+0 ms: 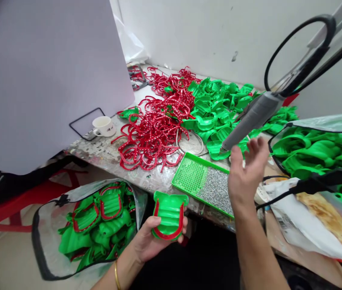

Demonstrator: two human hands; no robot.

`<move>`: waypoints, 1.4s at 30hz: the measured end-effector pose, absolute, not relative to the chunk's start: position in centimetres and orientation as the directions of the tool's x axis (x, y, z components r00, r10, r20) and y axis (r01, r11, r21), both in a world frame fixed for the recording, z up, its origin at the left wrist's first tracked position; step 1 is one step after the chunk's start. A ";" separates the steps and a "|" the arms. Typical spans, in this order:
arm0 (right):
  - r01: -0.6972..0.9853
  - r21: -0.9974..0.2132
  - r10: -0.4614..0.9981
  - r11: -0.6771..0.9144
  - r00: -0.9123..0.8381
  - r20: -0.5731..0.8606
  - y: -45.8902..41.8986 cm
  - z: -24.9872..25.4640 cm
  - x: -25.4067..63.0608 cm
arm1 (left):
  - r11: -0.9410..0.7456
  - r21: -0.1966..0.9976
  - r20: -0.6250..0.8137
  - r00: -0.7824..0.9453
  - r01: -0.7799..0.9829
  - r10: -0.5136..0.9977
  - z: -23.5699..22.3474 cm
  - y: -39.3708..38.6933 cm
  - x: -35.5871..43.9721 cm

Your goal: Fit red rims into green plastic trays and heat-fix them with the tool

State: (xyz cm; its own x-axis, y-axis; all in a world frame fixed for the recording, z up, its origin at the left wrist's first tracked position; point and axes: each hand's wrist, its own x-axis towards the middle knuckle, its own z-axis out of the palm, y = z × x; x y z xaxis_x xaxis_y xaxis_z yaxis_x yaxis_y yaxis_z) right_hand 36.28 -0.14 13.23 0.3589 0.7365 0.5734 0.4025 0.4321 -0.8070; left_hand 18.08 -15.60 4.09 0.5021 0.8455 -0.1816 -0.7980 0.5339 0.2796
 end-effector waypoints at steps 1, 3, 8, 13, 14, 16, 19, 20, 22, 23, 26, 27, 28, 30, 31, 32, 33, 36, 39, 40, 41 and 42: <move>0.367 -0.820 0.774 0.438 0.309 0.552 1.5 13.5 36.7 | 0.557 0.264 -0.175 0.528 -0.788 0.831 3.7 -15.5 18.5; 0.331 -0.847 0.843 0.415 0.210 0.495 4.3 13.8 37.2 | 0.592 0.233 -0.176 0.565 -0.772 0.806 2.9 -15.2 19.2; 0.224 -0.907 0.927 0.358 0.032 0.374 6.1 15.0 37.1 | 0.620 0.166 -0.211 0.586 -0.767 0.782 1.3 -14.4 20.2; 0.009 -0.972 0.956 0.236 -0.179 0.230 3.6 16.4 34.3 | 0.617 0.109 -0.207 0.589 -0.779 0.781 1.1 -14.0 20.3; -0.013 -0.966 0.955 0.260 -0.144 0.259 3.1 16.3 33.5 | 0.621 0.088 -0.201 0.597 -0.779 0.777 1.1 -14.0 20.3; -0.037 -0.949 0.948 0.314 -0.040 0.315 2.1 15.4 32.0 | 0.632 0.031 -0.187 0.617 -0.774 0.764 1.2 -14.0 20.2; -0.004 -0.945 0.943 0.326 0.067 0.325 0.5 13.4 30.2 | 0.637 -0.024 -0.164 0.632 -0.771 0.758 1.2 -13.9 19.7; 0.001 -0.947 0.944 0.320 0.079 0.320 0.0 12.6 29.7 | 0.632 -0.025 -0.160 0.627 -0.775 0.762 1.2 -13.9 19.5; -0.023 -0.949 0.947 0.315 0.083 0.312 -0.8 11.1 29.1 | 0.620 -0.024 -0.159 0.615 -0.785 0.772 1.2 -13.9 18.9; -0.042 -0.949 0.948 0.311 0.082 0.307 -1.1 10.4 28.9 | 0.617 -0.026 -0.161 0.612 -0.787 0.774 1.2 -13.8 18.7; -0.076 -0.950 0.951 0.303 0.091 0.296 -1.6 8.6 28.4 | 0.624 -0.041 -0.162 0.621 -0.781 0.767 1.3 -13.8 18.1; -0.077 -0.951 0.952 0.299 0.094 0.292 -1.7 8.2 28.3 | 0.625 -0.044 -0.160 0.624 -0.779 0.765 1.3 -13.8 18.1; -0.076 -0.952 0.952 0.296 0.100 0.289 -1.7 7.8 28.2 | 0.626 -0.045 -0.156 0.624 -0.778 0.765 1.3 -13.8 18.0; -0.064 -0.954 0.952 0.292 0.110 0.284 -1.7 7.3 28.1 | 0.624 -0.048 -0.154 0.623 -0.780 0.766 1.3 -13.8 18.0; -0.055 -0.955 0.952 0.292 0.112 0.284 -1.7 7.2 28.0 | 0.624 -0.049 -0.154 0.623 -0.780 0.767 1.3 -13.8 18.0; -0.047 -0.955 0.951 0.294 0.112 0.288 -1.7 7.1 27.9 | 0.625 -0.048 -0.154 0.624 -0.779 0.766 1.3 -13.7 18.0; -0.042 -0.954 0.950 0.298 0.111 0.292 -1.6 7.0 27.9 | 0.627 -0.048 -0.155 0.626 -0.778 0.764 1.3 -13.7 18.0; -0.039 -0.953 0.949 0.301 0.114 0.295 -1.6 6.9 27.8 | 0.637 -0.052 -0.161 0.636 -0.769 0.755 1.3 -13.7 17.9; -0.049 -0.952 0.948 0.302 0.116 0.295 -1.5 6.8 27.8 | 0.639 -0.052 -0.164 0.638 -0.767 0.752 1.3 -13.7 17.9; -0.052 -0.951 0.948 0.306 0.109 0.299 -1.5 6.7 27.8 | 0.638 -0.049 -0.163 0.637 -0.768 0.754 1.3 -13.6 17.9; -0.055 -0.950 0.948 0.308 0.102 0.301 -1.5 6.6 27.8 | 0.638 -0.044 -0.163 0.635 -0.769 0.755 1.3 -13.6 17.9; -0.055 -0.950 0.949 0.307 0.100 0.300 -1.5 6.6 27.8 | 0.638 -0.040 -0.162 0.635 -0.769 0.755 1.3 -13.7 17.9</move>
